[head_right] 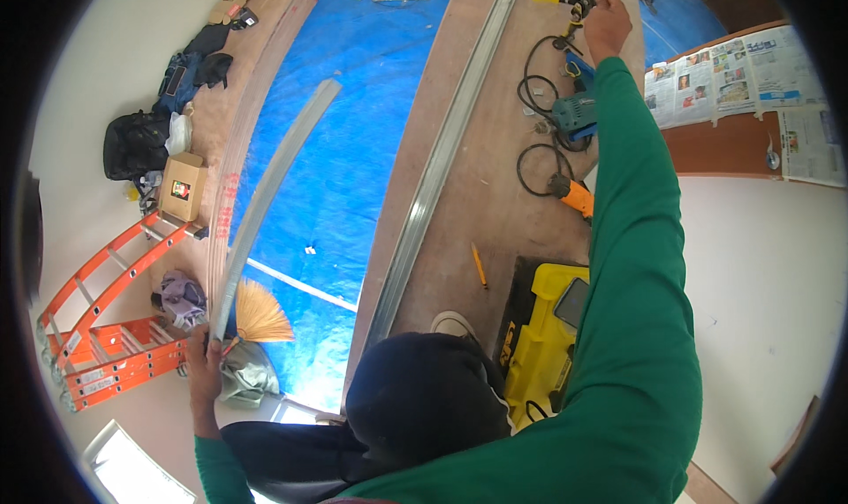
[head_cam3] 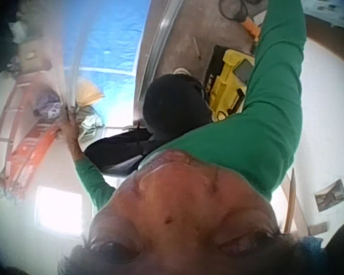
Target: The person cuts a long metal strip into shorter pieces using tin snips while sitting on the floor. They repeatedly measure the strip against the ceiling, cut it, and place the pieces on the floor.
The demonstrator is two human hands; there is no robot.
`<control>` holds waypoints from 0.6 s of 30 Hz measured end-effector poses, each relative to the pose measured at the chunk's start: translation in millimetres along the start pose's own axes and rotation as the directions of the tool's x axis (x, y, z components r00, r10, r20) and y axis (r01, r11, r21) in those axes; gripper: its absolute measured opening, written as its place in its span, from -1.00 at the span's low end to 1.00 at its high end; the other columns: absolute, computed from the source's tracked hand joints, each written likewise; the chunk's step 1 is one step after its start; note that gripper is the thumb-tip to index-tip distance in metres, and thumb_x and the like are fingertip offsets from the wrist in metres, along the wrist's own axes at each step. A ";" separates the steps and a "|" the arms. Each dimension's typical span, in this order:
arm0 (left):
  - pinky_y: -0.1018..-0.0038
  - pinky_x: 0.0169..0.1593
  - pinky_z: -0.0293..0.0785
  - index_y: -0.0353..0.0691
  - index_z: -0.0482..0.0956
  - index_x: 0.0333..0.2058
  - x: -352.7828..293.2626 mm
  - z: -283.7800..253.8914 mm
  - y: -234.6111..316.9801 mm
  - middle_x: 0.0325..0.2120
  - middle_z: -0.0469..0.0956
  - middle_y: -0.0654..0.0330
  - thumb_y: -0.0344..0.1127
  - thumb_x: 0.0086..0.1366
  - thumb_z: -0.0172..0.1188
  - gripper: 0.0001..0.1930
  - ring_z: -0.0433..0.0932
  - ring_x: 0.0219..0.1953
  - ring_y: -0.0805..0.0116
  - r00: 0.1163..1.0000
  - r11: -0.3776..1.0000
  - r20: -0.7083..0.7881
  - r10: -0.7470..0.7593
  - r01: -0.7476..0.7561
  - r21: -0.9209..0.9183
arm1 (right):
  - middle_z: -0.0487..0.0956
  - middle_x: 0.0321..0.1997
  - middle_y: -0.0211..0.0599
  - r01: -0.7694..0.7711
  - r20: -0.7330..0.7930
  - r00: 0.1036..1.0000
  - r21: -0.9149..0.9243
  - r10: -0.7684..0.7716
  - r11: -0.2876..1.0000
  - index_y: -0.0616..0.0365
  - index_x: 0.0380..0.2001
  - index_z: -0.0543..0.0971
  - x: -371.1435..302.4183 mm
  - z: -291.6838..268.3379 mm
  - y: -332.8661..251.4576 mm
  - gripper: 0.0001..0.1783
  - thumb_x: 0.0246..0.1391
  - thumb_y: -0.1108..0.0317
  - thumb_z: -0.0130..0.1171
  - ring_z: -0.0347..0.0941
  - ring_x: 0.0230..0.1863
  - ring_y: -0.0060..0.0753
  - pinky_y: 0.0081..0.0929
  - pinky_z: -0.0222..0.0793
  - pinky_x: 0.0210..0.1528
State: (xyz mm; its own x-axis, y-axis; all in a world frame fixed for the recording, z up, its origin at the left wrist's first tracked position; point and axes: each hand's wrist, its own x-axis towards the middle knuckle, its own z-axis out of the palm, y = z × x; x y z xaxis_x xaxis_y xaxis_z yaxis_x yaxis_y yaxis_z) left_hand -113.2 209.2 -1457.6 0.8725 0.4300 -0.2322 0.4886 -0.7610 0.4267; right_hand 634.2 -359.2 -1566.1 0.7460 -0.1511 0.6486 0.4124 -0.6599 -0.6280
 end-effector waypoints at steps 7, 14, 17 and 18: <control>0.09 -0.23 0.44 -0.39 0.56 0.08 29.0 -19.7 -0.2 -0.47 0.55 -0.02 0.18 0.60 0.18 -0.40 0.57 -0.40 0.00 1.000 0.998 -0.024 0.016 -0.017 -0.067 | 0.76 -0.09 -0.17 0.119 0.430 0.898 -0.039 -0.091 0.992 0.07 0.12 0.71 -38.1 -108.2 -126.4 -0.74 0.56 0.24 0.16 0.66 -0.06 -0.28 -0.27 0.51 0.08; 0.09 -0.23 0.51 -0.34 0.58 0.02 34.8 -20.4 9.2 -0.46 0.61 -0.11 0.03 0.52 0.29 -0.53 0.63 -0.41 -0.05 0.994 0.995 -0.048 0.094 -0.096 -0.030 | 0.67 0.06 0.13 0.388 0.867 0.471 -0.036 -0.165 0.921 0.25 0.11 0.58 -225.6 -99.5 -203.9 -0.71 0.40 0.39 0.13 0.62 0.10 0.32 0.03 0.54 0.15; 0.10 -0.24 0.56 -0.31 0.62 -0.03 20.4 -22.8 16.3 -0.48 0.63 -0.10 0.07 0.48 0.34 -0.52 0.71 -0.39 -0.10 0.988 0.986 -0.063 0.139 -0.143 -0.081 | 0.63 0.07 0.17 0.435 0.800 0.553 -0.041 -0.231 0.900 0.30 0.11 0.52 -278.0 -72.1 -225.0 -0.66 0.37 0.35 0.17 0.61 0.11 0.35 0.10 0.57 0.15; 0.09 -0.25 0.56 -0.30 0.63 -0.05 15.9 -24.7 19.5 -0.48 0.64 -0.09 0.09 0.47 0.34 -0.52 0.71 -0.39 -0.11 0.985 0.983 -0.075 0.158 -0.164 -0.080 | 0.62 0.08 0.18 0.391 0.769 0.603 -0.053 -0.213 0.919 0.30 0.10 0.51 -294.1 -59.0 -233.2 -0.65 0.37 0.33 0.18 0.61 0.12 0.36 0.11 0.58 0.15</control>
State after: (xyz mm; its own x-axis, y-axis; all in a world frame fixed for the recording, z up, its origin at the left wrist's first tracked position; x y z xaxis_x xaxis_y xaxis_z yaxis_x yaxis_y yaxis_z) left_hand -90.0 213.2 -1431.4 0.9356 0.3400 -0.0954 0.3372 -0.7799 0.5273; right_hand 287.8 -204.2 -1585.0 0.7644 0.6148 0.1943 0.6430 -0.7046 -0.3003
